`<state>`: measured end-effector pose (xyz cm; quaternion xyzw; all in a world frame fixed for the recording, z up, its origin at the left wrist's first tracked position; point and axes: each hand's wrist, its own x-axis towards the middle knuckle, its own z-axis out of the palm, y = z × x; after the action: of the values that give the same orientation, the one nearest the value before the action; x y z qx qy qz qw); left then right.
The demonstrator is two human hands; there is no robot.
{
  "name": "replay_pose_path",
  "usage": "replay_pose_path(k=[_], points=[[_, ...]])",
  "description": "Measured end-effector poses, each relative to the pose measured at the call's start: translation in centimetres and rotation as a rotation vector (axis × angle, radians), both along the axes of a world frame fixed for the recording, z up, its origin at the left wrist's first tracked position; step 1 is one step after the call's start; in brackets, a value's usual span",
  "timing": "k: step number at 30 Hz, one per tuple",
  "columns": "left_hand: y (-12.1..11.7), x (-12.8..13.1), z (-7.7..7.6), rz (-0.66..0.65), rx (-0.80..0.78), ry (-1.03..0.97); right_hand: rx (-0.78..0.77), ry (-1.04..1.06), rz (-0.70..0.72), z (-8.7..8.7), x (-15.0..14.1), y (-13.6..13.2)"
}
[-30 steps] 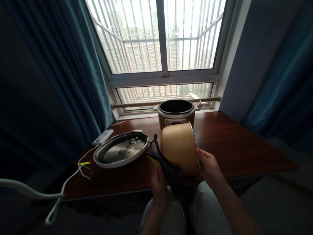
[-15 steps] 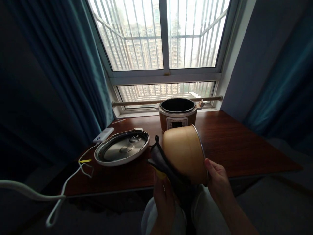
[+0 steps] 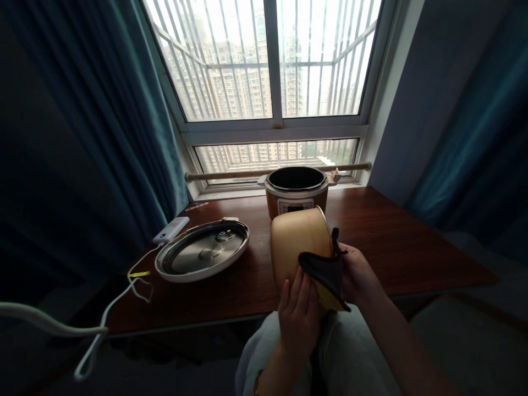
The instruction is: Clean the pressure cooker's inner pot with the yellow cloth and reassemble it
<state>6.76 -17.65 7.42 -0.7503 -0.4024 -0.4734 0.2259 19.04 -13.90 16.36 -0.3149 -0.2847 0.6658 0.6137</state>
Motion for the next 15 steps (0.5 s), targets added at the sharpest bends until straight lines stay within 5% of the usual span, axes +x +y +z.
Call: replay_pose_path(k=[4,7,12,15], points=[[1.2,-3.2,-1.1,0.133,-0.048,-0.085,-0.050,-0.012,0.014,0.2,0.3,0.2],[2.0,-5.1,-2.3,0.162,-0.246,-0.327,-0.063,-0.034,0.033,0.4,0.5,0.7],[2.2,-5.5,-2.8,-0.014,-0.744,-0.985,0.048,-0.038,0.084,-0.7,1.4,1.2],[1.9,-4.9,-2.4,-0.098,-0.885,-1.308,0.119,-0.035,0.123,-2.4,2.4,0.4]])
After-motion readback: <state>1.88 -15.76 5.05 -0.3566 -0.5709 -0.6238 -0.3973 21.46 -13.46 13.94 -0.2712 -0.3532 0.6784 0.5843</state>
